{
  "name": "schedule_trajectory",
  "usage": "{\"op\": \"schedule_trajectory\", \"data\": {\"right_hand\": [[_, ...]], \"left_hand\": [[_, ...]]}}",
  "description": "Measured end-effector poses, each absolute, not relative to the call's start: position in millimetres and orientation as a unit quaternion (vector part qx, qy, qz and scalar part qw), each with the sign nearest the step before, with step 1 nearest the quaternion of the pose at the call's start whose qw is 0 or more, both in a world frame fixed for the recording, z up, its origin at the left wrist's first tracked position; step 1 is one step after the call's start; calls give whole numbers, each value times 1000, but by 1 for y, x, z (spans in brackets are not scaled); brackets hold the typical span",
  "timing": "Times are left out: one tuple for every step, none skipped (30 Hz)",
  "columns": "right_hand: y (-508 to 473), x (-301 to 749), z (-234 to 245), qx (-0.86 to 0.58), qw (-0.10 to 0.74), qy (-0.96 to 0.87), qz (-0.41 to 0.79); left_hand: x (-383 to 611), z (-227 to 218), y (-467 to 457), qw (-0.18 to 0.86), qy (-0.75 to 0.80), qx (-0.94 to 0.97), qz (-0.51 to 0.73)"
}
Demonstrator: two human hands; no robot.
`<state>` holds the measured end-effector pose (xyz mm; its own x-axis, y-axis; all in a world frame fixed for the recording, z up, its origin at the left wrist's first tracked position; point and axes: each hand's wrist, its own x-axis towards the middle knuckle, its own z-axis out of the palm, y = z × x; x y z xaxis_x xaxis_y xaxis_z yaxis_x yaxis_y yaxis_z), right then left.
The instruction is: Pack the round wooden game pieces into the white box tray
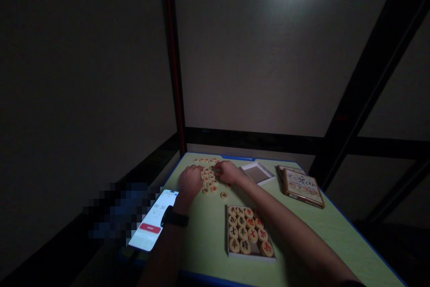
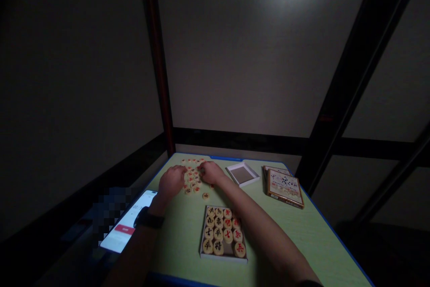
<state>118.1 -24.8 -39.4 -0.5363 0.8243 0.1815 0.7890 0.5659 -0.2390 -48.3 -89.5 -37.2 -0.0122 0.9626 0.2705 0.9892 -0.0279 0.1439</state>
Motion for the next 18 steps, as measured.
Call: {"op": "schedule_trajectory", "data": {"right_hand": [[-21,114,-41,-463,124,-875,61],[-19,110,-42,-465,111,-876,58],[-17,108,-44,-467,100,-877,54],[-16,107,-46,-468,90,-878,50],[-15,107,-47,-468,84,-879,46],[-15,107,-48,-466,80,-880,42],[-15,107,-48,-462,77,-882,39],[-15,108,-49,-456,75,-886,36],[-16,108,-49,-449,75,-890,35],[-16,108,-48,-440,76,-894,34],[-17,109,-47,-433,78,-897,33],[-18,110,-46,-427,83,-900,32],[-18,112,-45,-424,91,-901,30],[-20,114,-43,-422,100,-901,29],[-21,118,-41,-420,111,-900,27],[-23,123,-39,-419,120,-900,27],[-26,130,-37,-418,127,-899,27],[-31,137,-35,-416,131,-899,28]], "left_hand": [[-49,-37,-90,40,-699,-699,-142],[-50,-37,-91,30,-701,-700,-132],[-51,-37,-92,18,-701,-703,-123],[-52,-37,-93,5,-699,-706,-114],[-52,-37,-94,-6,-697,-709,-107],[-52,-37,-95,-13,-694,-712,-102],[-52,-37,-95,-14,-691,-716,-100],[-51,-37,-96,-12,-689,-718,-100],[-50,-37,-96,-8,-687,-720,-102],[-48,-36,-96,-4,-684,-722,-104],[-46,-36,-96,0,-681,-725,-107],[-44,-36,-96,3,-677,-728,-112],[-42,-36,-96,5,-672,-731,-119],[-40,-36,-96,7,-665,-735,-129],[-38,-37,-95,10,-657,-740,-142],[-35,-38,-95,12,-648,-745,-158],[-32,-40,-93,11,-639,-748,-178],[-29,-42,-92,1,-628,-751,-203]]}}
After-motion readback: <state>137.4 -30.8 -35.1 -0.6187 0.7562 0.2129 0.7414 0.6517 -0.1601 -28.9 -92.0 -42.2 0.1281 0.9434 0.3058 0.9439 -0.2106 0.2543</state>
